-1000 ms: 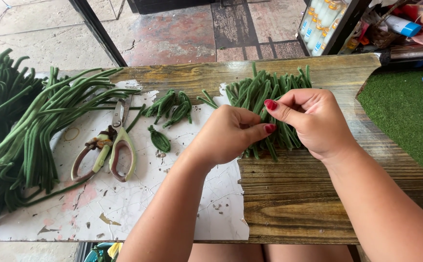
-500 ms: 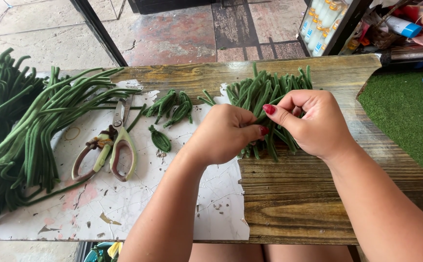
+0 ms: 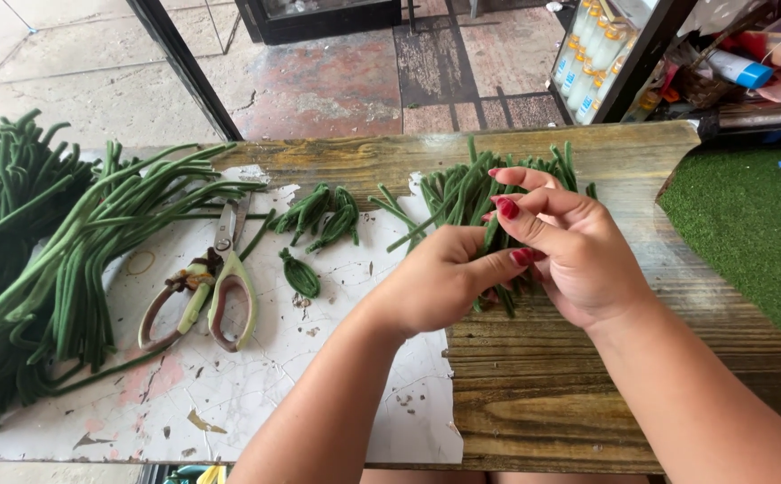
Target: The person twists green yarn strands by hand into small bundles on a wooden table. She repeatedly picks up strands, twists them together, and places the finished bundles in a growing pile to the right.
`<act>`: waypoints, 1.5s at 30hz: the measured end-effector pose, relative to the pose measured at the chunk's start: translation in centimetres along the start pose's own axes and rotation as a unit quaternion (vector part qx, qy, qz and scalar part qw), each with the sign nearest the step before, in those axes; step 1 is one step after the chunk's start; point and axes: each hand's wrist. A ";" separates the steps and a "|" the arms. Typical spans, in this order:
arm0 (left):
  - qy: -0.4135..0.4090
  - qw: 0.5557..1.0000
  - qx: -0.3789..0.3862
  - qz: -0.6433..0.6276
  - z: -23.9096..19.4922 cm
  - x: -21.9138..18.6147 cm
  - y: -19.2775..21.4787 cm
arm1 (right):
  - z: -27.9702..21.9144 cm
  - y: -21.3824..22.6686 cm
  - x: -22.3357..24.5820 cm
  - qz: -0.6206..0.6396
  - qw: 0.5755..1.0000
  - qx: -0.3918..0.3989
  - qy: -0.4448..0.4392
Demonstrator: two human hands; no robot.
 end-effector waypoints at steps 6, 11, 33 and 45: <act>0.001 0.994 0.049 -0.102 -0.2 -0.1 -0.9 | 0.0 -0.1 -0.3 0.019 0.999 -0.025 0.019; 0.039 0.967 0.105 -0.229 -0.9 -0.2 -0.3 | -0.1 0.2 0.3 -0.036 0.994 -0.017 0.104; 0.109 0.887 0.272 -0.358 -0.7 1.1 1.1 | -1.1 0.1 3.1 -0.211 0.946 0.066 0.239; 0.148 0.797 0.378 -0.447 -0.9 0.1 1.9 | 0.4 3.0 0.2 0.121 0.961 0.230 0.096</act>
Point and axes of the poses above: each hand's wrist, its own z-axis towards the middle knuckle, its own y-axis out of the back of the hand, x = y × z, and after that the axes turned 5 degrees about -z, right-handed
